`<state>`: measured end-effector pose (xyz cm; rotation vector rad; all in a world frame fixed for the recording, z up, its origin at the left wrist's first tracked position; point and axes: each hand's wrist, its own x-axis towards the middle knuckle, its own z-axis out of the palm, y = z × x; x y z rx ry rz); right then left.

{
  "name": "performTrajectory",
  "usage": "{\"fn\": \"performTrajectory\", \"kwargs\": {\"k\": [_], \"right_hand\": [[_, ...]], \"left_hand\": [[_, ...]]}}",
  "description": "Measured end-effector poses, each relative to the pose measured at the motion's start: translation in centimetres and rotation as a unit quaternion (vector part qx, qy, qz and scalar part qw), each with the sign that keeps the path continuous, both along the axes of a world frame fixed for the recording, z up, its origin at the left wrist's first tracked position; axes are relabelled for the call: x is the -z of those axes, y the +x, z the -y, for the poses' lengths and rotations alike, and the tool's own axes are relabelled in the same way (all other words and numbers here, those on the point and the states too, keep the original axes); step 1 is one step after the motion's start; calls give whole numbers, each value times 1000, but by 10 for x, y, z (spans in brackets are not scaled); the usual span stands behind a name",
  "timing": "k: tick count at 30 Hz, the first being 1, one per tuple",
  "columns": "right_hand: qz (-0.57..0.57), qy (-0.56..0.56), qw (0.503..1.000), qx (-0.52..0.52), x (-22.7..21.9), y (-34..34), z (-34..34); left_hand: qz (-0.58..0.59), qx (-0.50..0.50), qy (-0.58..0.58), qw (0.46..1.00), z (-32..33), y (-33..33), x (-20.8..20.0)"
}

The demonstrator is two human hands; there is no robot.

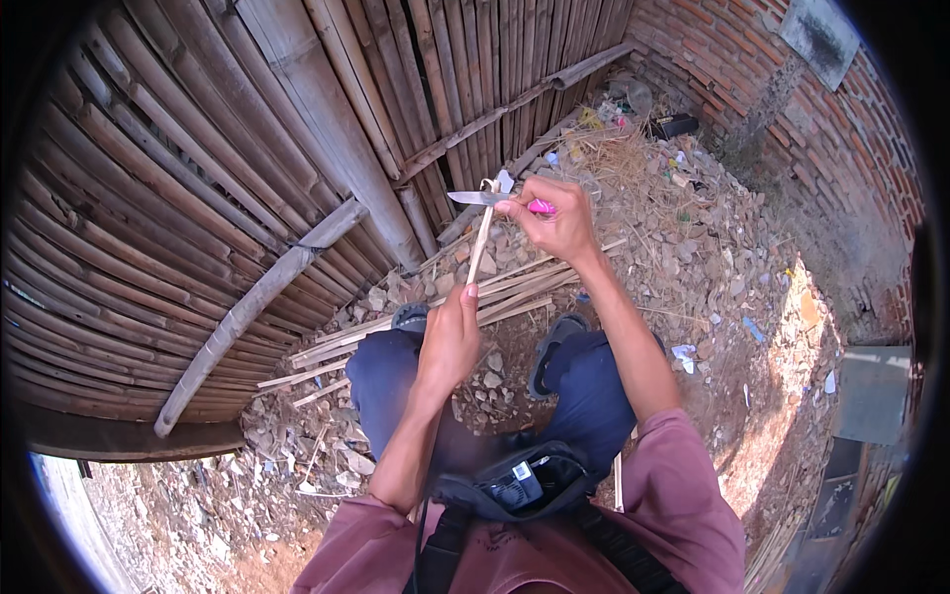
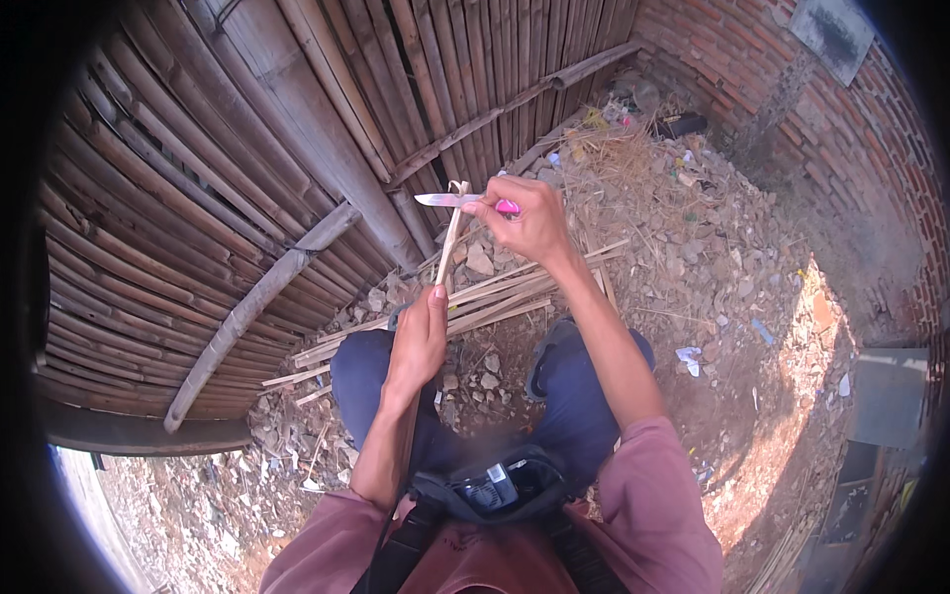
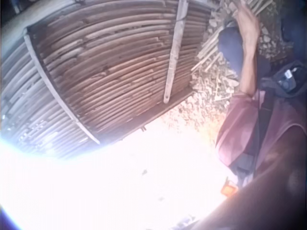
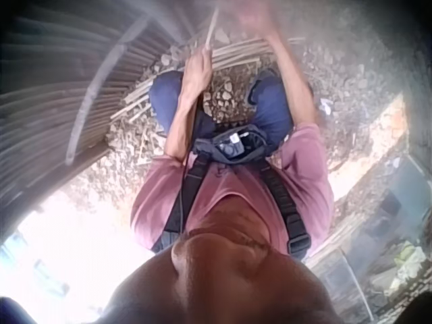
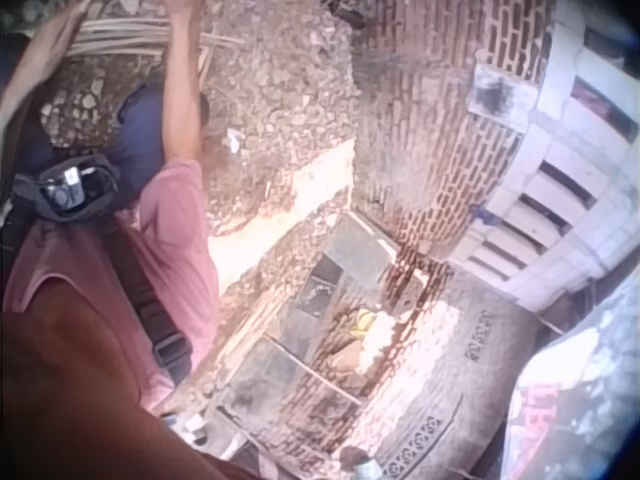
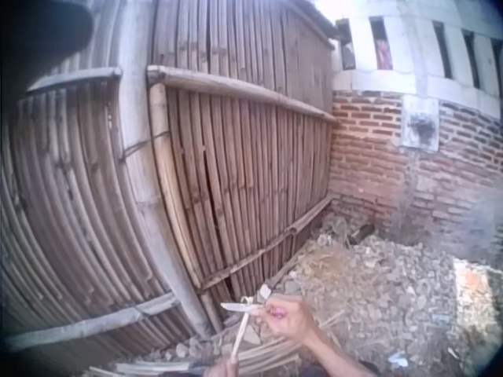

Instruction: The person whittles a strip of bamboo with a knife, repeatedly scraping the surface of the wood to smooth it.

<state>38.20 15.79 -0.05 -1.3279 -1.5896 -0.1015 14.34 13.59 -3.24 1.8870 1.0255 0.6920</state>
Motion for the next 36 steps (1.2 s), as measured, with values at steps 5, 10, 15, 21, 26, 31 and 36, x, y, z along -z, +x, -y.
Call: {"fn": "performTrajectory", "kwargs": {"k": [5,10,15,21,26,31,36], "right_hand": [[-1,18,1000,7,2,-3,-13],[-141,-77,961,224,46,167,2],[-154,-103,971,153,40,105,1],[-184,-35,982,-31,16,20,8],[-52,-48,993,-96,4,-24,19],[-36,-66,993,-86,3,-30,18],[-2,-18,994,-109,10,-27,13]], "left_hand": [[-3,-24,24,999,-6,0,-4],[14,30,-2,999,12,-2,-12],[62,10,-38,997,-8,-24,10],[110,56,-73,990,-6,-21,21],[96,50,-154,982,-9,-27,16],[69,32,-96,993,-5,-25,14],[61,19,-45,997,0,-23,14]]}}
